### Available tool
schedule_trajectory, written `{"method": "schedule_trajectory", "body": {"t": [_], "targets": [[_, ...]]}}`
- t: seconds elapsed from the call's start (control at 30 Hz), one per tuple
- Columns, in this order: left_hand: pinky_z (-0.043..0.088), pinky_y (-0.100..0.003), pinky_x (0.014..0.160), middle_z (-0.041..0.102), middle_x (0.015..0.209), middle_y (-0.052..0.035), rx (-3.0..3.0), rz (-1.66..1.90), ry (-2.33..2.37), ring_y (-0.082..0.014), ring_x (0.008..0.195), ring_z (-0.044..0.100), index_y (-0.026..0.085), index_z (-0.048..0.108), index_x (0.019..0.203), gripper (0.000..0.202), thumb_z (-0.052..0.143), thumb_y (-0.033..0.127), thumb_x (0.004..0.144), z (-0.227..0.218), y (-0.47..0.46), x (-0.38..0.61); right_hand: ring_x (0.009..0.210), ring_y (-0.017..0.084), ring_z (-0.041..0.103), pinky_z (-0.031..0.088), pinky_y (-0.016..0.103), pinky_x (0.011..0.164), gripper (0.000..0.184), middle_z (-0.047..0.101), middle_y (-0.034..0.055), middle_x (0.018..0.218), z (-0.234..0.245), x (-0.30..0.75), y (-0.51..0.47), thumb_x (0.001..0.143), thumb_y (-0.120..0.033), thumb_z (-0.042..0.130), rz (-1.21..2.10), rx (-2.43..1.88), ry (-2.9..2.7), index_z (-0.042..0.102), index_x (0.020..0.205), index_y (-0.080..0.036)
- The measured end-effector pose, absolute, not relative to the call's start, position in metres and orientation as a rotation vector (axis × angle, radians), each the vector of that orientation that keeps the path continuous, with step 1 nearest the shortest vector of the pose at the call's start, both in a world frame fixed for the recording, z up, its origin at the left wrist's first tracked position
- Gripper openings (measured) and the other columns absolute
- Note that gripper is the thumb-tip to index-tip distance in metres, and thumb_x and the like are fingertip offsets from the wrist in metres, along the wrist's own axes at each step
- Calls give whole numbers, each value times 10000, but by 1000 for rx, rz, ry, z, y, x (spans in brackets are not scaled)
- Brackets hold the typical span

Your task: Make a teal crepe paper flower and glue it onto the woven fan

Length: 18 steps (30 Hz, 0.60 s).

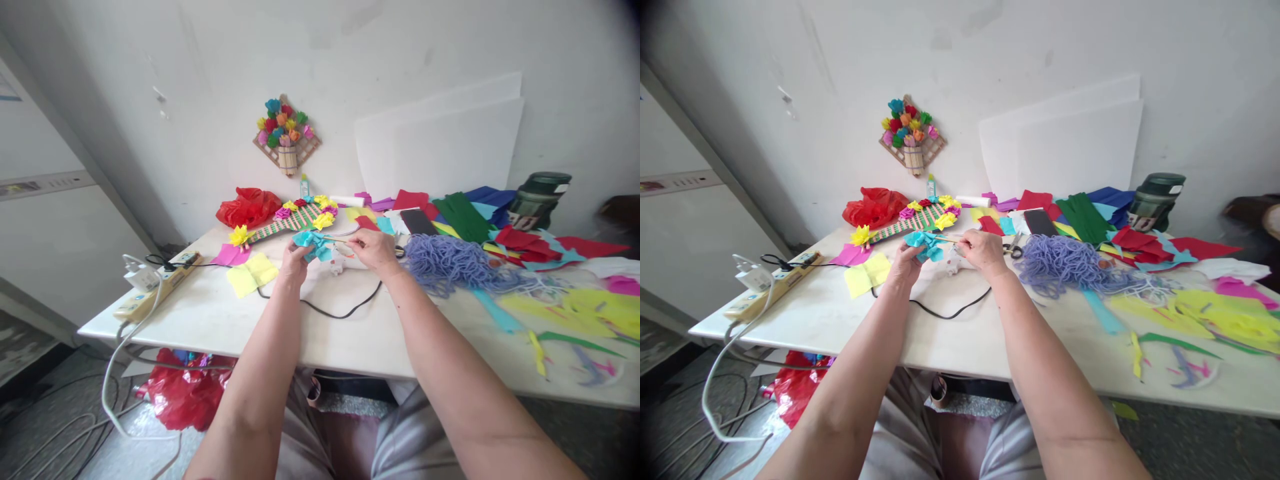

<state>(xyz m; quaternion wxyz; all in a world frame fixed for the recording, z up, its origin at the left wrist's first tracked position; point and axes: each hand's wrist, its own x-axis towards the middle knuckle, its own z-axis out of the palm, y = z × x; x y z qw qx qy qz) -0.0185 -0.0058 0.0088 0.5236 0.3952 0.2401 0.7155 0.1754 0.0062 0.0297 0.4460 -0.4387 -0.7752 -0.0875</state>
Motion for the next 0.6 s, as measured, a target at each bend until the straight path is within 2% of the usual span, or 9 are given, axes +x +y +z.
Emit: {"method": "schedule_trajectory", "body": {"t": [0.33, 0.6], "targets": [[563, -377, 749, 677, 741, 9, 900, 1764, 585, -147, 658, 639, 178, 604, 782, 372, 808, 159, 472, 7, -2, -19, 683, 179, 567, 288, 286, 565, 215, 678, 64, 727, 33, 169, -2, 869, -259, 533, -451, -1051, -2014, 665, 715, -189], [548, -394, 768, 671, 755, 5, 903, 1781, 596, -162, 683, 645, 183, 595, 782, 373, 815, 174, 481, 7, -3, -19, 680, 180, 574, 290, 294, 576, 216, 672, 67, 735, 34, 169, -4, 879, -250, 524, -441, -1074, -2044, 664, 727, -183]]}}
